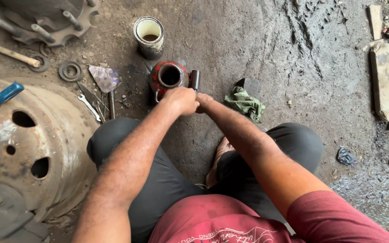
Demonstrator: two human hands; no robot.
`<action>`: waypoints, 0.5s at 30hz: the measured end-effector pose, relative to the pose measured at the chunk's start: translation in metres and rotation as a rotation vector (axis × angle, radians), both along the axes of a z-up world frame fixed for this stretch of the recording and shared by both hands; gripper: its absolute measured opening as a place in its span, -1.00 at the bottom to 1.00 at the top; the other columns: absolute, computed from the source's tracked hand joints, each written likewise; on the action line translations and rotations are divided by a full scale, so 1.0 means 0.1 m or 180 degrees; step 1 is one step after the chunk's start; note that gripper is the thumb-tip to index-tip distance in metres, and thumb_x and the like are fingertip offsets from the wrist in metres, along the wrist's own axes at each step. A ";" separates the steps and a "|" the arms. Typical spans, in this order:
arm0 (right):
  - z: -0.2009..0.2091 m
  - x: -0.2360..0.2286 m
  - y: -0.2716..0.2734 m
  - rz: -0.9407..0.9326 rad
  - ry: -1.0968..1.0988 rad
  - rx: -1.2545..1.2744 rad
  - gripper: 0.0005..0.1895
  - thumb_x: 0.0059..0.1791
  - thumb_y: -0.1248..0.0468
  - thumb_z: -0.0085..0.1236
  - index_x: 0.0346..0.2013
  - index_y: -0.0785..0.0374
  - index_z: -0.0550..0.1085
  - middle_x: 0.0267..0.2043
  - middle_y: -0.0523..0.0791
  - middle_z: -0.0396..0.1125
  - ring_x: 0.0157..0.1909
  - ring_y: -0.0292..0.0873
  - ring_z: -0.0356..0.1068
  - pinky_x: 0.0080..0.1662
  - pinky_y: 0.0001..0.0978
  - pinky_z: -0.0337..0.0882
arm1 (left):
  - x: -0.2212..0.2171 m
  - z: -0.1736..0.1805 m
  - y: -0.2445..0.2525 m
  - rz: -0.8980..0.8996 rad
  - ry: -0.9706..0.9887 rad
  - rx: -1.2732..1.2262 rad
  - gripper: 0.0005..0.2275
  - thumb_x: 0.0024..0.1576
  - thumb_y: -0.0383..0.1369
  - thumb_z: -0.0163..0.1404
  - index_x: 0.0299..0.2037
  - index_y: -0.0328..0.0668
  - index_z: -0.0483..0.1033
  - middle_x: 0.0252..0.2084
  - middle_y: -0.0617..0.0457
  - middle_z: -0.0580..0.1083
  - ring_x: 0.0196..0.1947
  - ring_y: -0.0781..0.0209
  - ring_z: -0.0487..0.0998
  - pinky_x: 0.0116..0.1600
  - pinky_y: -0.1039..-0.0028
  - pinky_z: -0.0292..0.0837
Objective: Cleaning and reassembling a red hydraulic bottle jack on a workshop floor.
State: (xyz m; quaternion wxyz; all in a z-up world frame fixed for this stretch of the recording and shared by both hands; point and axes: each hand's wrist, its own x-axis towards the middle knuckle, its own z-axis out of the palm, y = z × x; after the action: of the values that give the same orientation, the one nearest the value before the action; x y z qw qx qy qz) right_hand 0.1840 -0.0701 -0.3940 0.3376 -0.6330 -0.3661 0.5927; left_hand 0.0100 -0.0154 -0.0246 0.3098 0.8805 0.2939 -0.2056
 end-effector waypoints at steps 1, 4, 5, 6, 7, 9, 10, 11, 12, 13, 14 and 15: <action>0.19 -0.04 -0.01 0.0119 -0.0197 -0.0001 -0.61 -0.06 0.09 0.14 -0.05 0.26 0.52 -0.17 -0.08 0.50 -0.06 -0.13 0.50 -0.10 -0.21 0.49 | -0.01 -0.06 0.05 0.0046 0.0063 0.0090 -0.67 0.19 -0.15 0.06 -0.08 -0.30 0.63 -0.04 -0.24 0.58 0.01 -0.16 0.60 0.11 0.08 0.50; 0.65 -0.18 -0.11 0.0429 -0.0786 -0.0030 -0.64 -0.06 0.12 0.14 -0.07 0.26 0.53 -0.17 -0.06 0.50 -0.06 -0.10 0.50 -0.09 -0.19 0.50 | -0.03 -0.14 0.13 0.0093 0.0125 0.0225 -0.70 0.17 -0.20 0.06 -0.10 -0.29 0.63 -0.05 -0.25 0.58 0.01 -0.16 0.61 0.10 0.09 0.51; 0.78 -0.21 -0.14 0.0523 -0.0977 -0.0046 -0.65 -0.06 0.13 0.14 -0.08 0.25 0.54 -0.17 -0.05 0.50 -0.06 -0.09 0.51 -0.09 -0.19 0.50 | -0.02 -0.16 0.15 0.0107 0.0132 0.0268 -0.71 0.15 -0.22 0.07 -0.10 -0.30 0.63 -0.05 -0.26 0.58 0.01 -0.16 0.61 0.10 0.09 0.51; 0.90 -0.24 -0.19 0.0590 -0.1163 -0.0068 -0.66 -0.07 0.13 0.14 -0.09 0.25 0.54 -0.17 -0.04 0.50 -0.06 -0.07 0.51 -0.09 -0.18 0.51 | -0.03 -0.10 0.19 0.0063 0.0137 0.0272 -0.71 0.15 -0.22 0.07 -0.10 -0.30 0.63 -0.05 -0.26 0.58 0.01 -0.16 0.61 0.10 0.09 0.51; 1.00 -0.26 -0.24 0.0657 -0.1348 -0.0091 -0.67 -0.07 0.14 0.14 -0.10 0.25 0.55 -0.16 -0.03 0.50 -0.06 -0.06 0.51 -0.08 -0.17 0.51 | -0.03 -0.06 0.23 0.0106 0.0133 0.0272 -0.71 0.14 -0.24 0.07 -0.09 -0.31 0.63 -0.03 -0.29 0.57 0.02 -0.18 0.60 0.12 0.09 0.50; 1.14 -0.25 -0.42 0.0810 -0.1737 -0.0202 -0.69 -0.07 0.16 0.14 -0.11 0.25 0.56 -0.16 -0.02 0.50 -0.06 -0.04 0.52 -0.08 -0.16 0.52 | -0.05 -0.02 0.24 0.0107 0.0108 0.0221 -0.71 0.12 -0.26 0.07 -0.08 -0.31 0.63 -0.02 -0.32 0.55 0.03 -0.20 0.59 0.13 0.09 0.49; 1.20 -0.18 -0.45 0.0939 -0.1961 -0.0240 -0.70 -0.07 0.17 0.14 -0.12 0.25 0.56 -0.16 -0.01 0.50 -0.06 -0.03 0.52 -0.08 -0.16 0.52 | -0.09 0.00 0.27 0.0279 0.0126 0.0210 -0.71 0.10 -0.30 0.07 -0.07 -0.34 0.63 0.00 -0.34 0.55 0.04 -0.21 0.59 0.15 0.11 0.48; 1.27 -0.13 -0.46 0.1068 -0.2184 -0.0280 -0.71 -0.07 0.18 0.14 -0.13 0.25 0.57 -0.16 0.00 0.51 -0.06 -0.02 0.52 -0.07 -0.15 0.52 | -0.13 0.04 0.31 0.0450 0.0144 0.0197 -0.71 0.09 -0.33 0.07 -0.06 -0.36 0.64 0.02 -0.37 0.54 0.05 -0.22 0.59 0.17 0.12 0.48; 1.35 -0.10 -0.40 0.1228 -0.2403 -0.0282 -0.72 -0.07 0.19 0.14 -0.14 0.25 0.57 -0.16 0.01 0.51 -0.06 -0.01 0.53 -0.07 -0.15 0.52 | -0.20 0.08 0.31 0.0502 0.0121 0.0200 -0.71 0.09 -0.33 0.07 -0.06 -0.36 0.64 0.02 -0.37 0.54 0.05 -0.22 0.59 0.17 0.12 0.48; 1.44 -0.07 -0.33 0.1387 -0.2622 -0.0282 -0.73 -0.07 0.20 0.14 -0.14 0.25 0.58 -0.16 0.01 0.51 -0.06 0.00 0.53 -0.07 -0.14 0.53 | -0.27 0.12 0.31 0.0723 0.0134 0.0268 -0.71 0.10 -0.34 0.05 -0.05 -0.35 0.63 0.03 -0.36 0.54 0.06 -0.24 0.58 0.17 0.09 0.46; 1.49 -0.12 -0.25 0.1531 -0.2807 -0.0266 -0.74 -0.07 0.21 0.14 -0.15 0.24 0.58 -0.16 0.02 0.51 -0.06 0.01 0.53 -0.07 -0.14 0.53 | -0.38 0.16 0.32 0.0932 0.0183 0.0349 -0.72 0.11 -0.34 0.04 -0.05 -0.35 0.62 0.03 -0.36 0.54 0.06 -0.27 0.56 0.16 0.07 0.45; 1.57 -0.16 -0.18 0.1674 -0.2993 -0.0247 -0.74 -0.08 0.22 0.14 -0.16 0.24 0.59 -0.16 0.03 0.51 -0.06 0.02 0.53 -0.06 -0.13 0.53 | -0.45 0.16 0.30 0.0973 0.0196 0.0366 -0.72 0.11 -0.34 0.04 -0.05 -0.35 0.62 0.03 -0.36 0.54 0.06 -0.27 0.56 0.16 0.07 0.45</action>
State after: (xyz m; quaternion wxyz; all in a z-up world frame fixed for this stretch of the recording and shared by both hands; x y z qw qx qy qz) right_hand 0.1685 -0.0882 -0.2370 -0.0461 -0.7291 -0.6017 0.3230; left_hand -0.0350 0.0143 -0.0082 0.2774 0.8352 0.4451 -0.1658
